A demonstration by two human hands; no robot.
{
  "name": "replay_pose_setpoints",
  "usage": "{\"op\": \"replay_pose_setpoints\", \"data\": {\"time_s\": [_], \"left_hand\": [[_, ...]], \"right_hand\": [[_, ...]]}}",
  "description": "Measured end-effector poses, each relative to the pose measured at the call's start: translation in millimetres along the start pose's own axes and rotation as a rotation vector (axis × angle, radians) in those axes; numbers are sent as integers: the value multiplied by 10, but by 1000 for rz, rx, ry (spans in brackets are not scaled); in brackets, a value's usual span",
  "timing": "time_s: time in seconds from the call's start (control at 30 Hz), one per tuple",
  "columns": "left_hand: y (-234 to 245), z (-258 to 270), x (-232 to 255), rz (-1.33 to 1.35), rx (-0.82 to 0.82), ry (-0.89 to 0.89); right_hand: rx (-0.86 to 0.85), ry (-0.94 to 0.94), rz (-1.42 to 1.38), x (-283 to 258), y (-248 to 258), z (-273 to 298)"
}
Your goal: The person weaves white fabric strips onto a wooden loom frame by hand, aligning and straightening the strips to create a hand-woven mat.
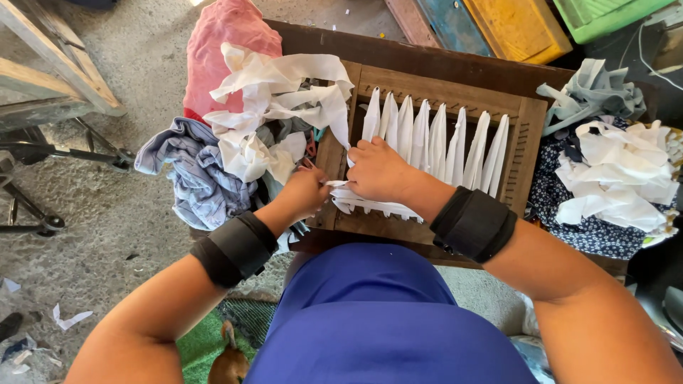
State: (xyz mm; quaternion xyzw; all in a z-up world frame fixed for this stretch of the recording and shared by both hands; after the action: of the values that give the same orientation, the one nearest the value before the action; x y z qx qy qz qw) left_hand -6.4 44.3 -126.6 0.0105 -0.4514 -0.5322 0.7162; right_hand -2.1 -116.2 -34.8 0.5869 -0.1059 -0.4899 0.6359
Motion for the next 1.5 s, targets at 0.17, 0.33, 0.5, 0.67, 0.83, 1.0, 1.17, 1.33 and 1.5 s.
{"op": "replay_pose_setpoints", "data": {"time_s": [0.17,0.33,0.5,0.67,0.83,1.0,1.17,1.33,1.5], "left_hand": [[-45,-58,54,-435,347,-366],[21,-20,173,-564,280,-216],[60,60,210,-571,276,-287],[27,54,170,-577,329,-366],[-9,48,254,-787,347,-368],[58,39,299,-777,356,-377],[139,37,233,-642,363,-392],[218,86,382,-611,360,-428],[612,289,1128,-568,469,-573]], "right_hand": [[-55,-17,21,42,-108,25],[-34,-34,42,171,-170,51],[-81,-90,-5,186,-144,78],[-108,-69,-9,179,-242,59],[-169,-100,22,195,-234,61],[-184,-159,-22,221,-133,123],[-194,-179,-38,360,-170,216],[-245,-346,-91,492,250,425],[242,-389,-22,720,412,759]]}}
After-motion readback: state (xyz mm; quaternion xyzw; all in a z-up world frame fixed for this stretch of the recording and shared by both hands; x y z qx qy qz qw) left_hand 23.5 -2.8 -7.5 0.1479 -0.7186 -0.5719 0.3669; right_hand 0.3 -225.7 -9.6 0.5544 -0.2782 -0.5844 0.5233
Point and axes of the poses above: each hand's wrist, its own z-axis away from the middle knuckle, its own y-axis out of the back of the hand, x = y × z, the point moved 5 cm from there along -z, towards the middle knuckle, and after that the axes turned 15 degrees about -z, right-handed, at the moved point
